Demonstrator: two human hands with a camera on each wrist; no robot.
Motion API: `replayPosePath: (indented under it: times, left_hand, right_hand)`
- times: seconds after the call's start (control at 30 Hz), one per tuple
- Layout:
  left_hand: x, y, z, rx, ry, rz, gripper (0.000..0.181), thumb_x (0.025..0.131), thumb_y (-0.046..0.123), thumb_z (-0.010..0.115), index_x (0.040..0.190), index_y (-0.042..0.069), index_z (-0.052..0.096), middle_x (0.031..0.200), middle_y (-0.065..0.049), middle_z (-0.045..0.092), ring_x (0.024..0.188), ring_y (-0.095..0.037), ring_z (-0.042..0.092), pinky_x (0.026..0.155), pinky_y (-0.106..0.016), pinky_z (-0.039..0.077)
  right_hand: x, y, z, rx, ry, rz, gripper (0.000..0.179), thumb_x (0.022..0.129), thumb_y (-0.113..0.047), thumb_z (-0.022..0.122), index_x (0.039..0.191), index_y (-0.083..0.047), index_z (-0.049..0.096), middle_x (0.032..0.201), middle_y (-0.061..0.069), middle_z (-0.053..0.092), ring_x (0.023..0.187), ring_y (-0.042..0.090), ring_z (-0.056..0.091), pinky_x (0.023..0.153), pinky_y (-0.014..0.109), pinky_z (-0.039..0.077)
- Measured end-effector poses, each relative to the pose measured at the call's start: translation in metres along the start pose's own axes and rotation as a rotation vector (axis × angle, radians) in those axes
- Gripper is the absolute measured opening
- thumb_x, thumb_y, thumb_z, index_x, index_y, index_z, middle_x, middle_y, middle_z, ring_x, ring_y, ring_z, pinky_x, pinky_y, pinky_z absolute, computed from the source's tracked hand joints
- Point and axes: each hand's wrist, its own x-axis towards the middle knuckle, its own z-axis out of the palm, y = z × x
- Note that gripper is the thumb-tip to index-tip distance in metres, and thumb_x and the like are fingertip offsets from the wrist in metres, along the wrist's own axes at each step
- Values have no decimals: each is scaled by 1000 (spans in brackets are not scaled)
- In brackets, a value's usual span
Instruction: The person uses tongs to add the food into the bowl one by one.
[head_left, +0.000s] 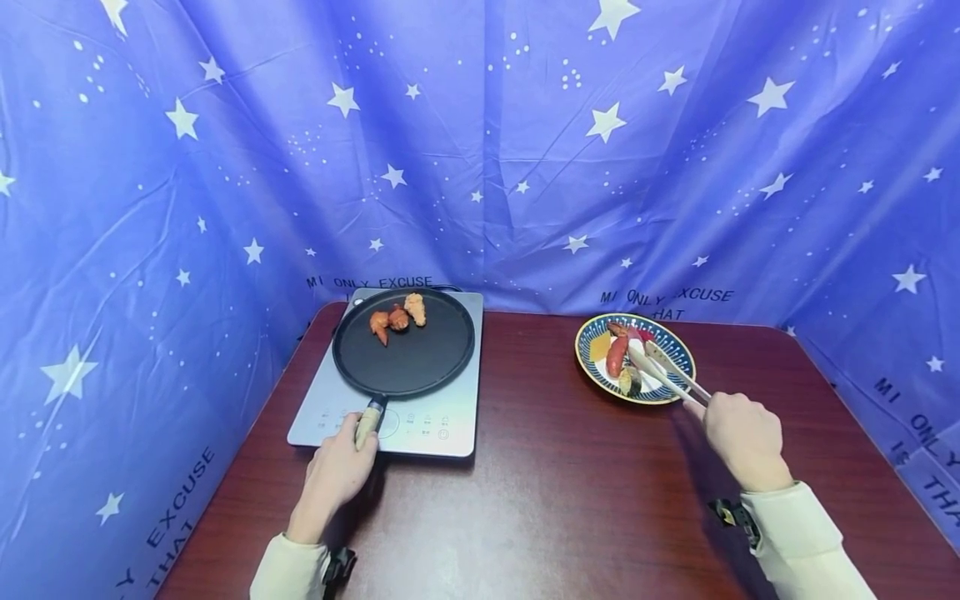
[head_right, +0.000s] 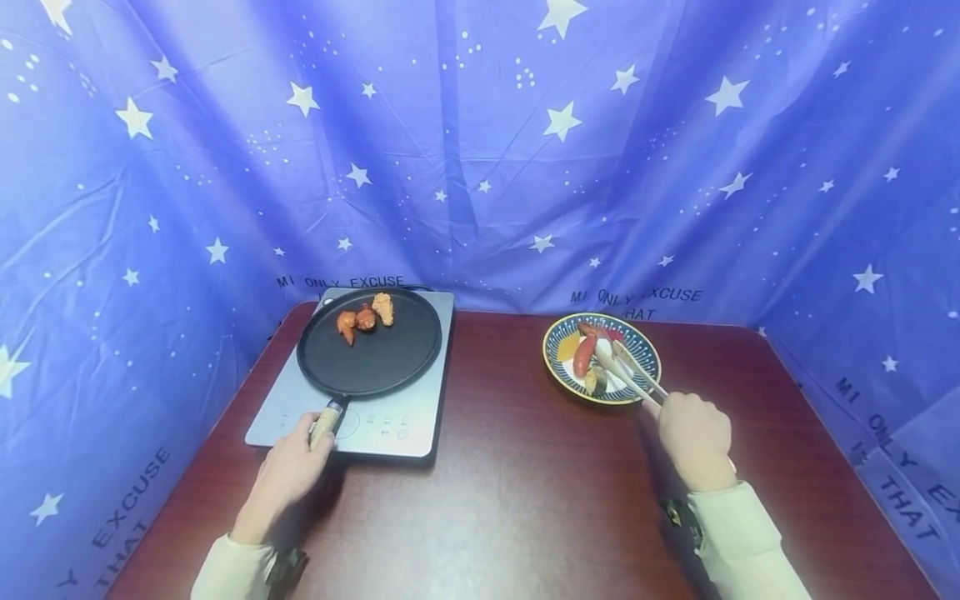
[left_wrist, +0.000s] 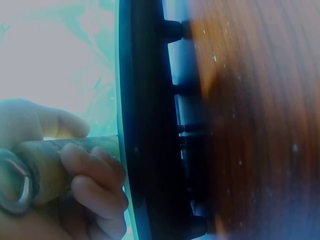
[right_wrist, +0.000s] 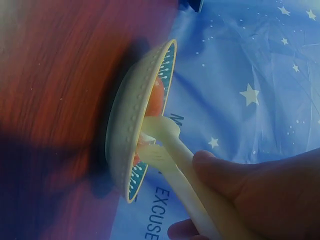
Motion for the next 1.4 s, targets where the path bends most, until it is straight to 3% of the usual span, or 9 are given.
replayPosePath:
  times: [0.1, 0.6, 0.83, 0.93, 1.17, 1.4]
  left_hand:
    - [0, 0, 0, -2, -2, 0, 44, 91, 30, 49, 131, 11, 47, 76, -14, 58, 60, -28, 54, 52, -43, 40]
    - [0, 0, 0, 1, -2, -4, 44, 92, 30, 49, 131, 11, 47, 75, -13, 57, 60, -27, 53, 52, -42, 39]
    - [0, 0, 0, 1, 0, -5, 44, 92, 30, 49, 132, 12, 47, 78, -14, 58, 60, -27, 53, 52, -43, 40]
    - [1, 0, 0, 0, 1, -5, 44, 91, 30, 50, 131, 12, 47, 77, -14, 58, 60, -27, 53, 52, -42, 39]
    - [1, 1, -1, 3, 4, -4, 44, 91, 30, 49, 131, 11, 47, 76, -14, 57, 60, -28, 53, 52, -43, 40]
    - [0, 1, -1, -1, -2, -7, 44, 91, 30, 50, 131, 11, 47, 74, -12, 56, 60, -27, 53, 52, -42, 39]
  right_hand:
    - [0, 1, 2, -8, 28, -15, 50, 89, -34, 59, 62, 8, 57, 57, 26, 53, 49, 48, 53, 41, 55, 38]
    - [-6, 22, 6, 80, -18, 0, 57, 95, -49, 47, 64, -3, 56, 63, 28, 54, 55, 49, 53, 42, 54, 37]
    - [-6, 29, 9, 142, -50, -2, 52, 96, -51, 43, 65, -11, 55, 62, 19, 54, 60, 46, 55, 45, 52, 37]
    - [-5, 31, 10, 156, -53, -4, 51, 96, -50, 42, 68, -10, 58, 63, 18, 55, 62, 47, 55, 46, 53, 37]
    - [-7, 33, 10, 164, -35, 10, 51, 97, -50, 41, 65, -13, 55, 55, 6, 45, 51, 32, 49, 42, 44, 32]
    - [-8, 30, 11, 181, -39, 4, 51, 97, -50, 41, 72, -10, 60, 56, 5, 44, 53, 31, 49, 44, 46, 34]
